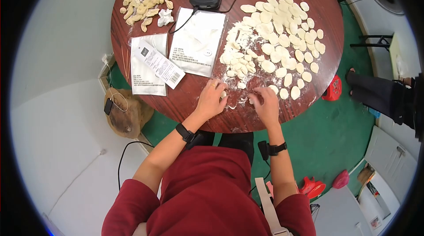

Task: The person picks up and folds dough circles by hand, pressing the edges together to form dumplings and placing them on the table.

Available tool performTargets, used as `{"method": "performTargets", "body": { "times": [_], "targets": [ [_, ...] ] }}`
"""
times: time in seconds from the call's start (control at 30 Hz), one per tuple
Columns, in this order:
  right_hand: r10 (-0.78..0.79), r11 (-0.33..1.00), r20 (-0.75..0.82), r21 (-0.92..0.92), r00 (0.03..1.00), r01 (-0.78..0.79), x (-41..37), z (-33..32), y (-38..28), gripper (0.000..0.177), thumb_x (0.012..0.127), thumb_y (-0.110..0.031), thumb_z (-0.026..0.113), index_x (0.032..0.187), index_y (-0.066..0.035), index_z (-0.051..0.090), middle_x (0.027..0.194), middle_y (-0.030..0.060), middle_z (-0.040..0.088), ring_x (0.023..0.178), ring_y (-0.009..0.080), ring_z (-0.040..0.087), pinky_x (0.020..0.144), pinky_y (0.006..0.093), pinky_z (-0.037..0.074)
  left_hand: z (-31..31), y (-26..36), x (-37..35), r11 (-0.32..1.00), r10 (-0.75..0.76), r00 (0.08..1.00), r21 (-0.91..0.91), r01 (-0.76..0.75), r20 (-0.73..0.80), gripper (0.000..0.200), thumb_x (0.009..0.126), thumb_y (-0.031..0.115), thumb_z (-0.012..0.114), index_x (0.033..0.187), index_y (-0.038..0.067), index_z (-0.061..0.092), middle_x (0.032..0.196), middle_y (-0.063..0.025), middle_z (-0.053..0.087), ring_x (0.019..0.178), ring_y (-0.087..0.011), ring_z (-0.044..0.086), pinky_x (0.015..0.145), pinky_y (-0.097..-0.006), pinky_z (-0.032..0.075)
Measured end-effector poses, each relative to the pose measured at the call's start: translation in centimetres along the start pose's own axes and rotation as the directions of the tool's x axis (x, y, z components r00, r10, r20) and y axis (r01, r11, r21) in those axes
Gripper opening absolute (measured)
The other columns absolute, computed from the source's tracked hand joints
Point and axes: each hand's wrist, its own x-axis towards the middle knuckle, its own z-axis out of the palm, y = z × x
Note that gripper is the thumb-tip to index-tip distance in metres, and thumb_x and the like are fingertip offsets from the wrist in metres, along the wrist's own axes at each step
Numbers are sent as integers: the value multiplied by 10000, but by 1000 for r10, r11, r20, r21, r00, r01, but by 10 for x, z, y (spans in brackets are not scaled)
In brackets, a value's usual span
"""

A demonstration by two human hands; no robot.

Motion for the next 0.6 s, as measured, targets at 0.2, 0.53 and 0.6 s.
{"method": "performTargets", "body": {
  "times": [0.2, 0.53, 0.6],
  "targets": [
    [-15, 975, -394, -208, 919, -74, 40, 30, -3, 273, 938, -131, 624, 1200, -53, 623, 1153, 175, 577, 1091, 370, 536, 950, 482, 418, 27, 10, 41, 991, 112, 931, 112, -78, -347, 440, 905, 154, 658, 1313, 34, 544, 1351, -237, 467, 1247, -448, 452, 1085, -535, 384],
    [13, 917, -222, -386, 975, -100, 31, 71, 11, 648, 944, -502, 562, 1489, -164, 466, 1491, 190, 386, 1396, 364, 325, 1104, 575, 208, 70, -13, 53, 943, 165, 942, 328, -64, -291, 729, 919, 268, 635, 1559, 157, 304, 1605, -216, 238, 1496, -409, 213, 1229, -569, 170],
    [25, 920, -227, -376, 974, -111, 29, 76, 14, 650, 947, -514, 547, 1494, -173, 463, 1508, 191, 370, 1408, 366, 311, 1105, 583, 202, 72, -15, 53, 934, 142, 952, 356, -37, -272, 707, 938, 308, 594, 1565, 163, 300, 1617, -207, 220, 1512, -394, 195, 1234, -564, 156]
  ]
}}
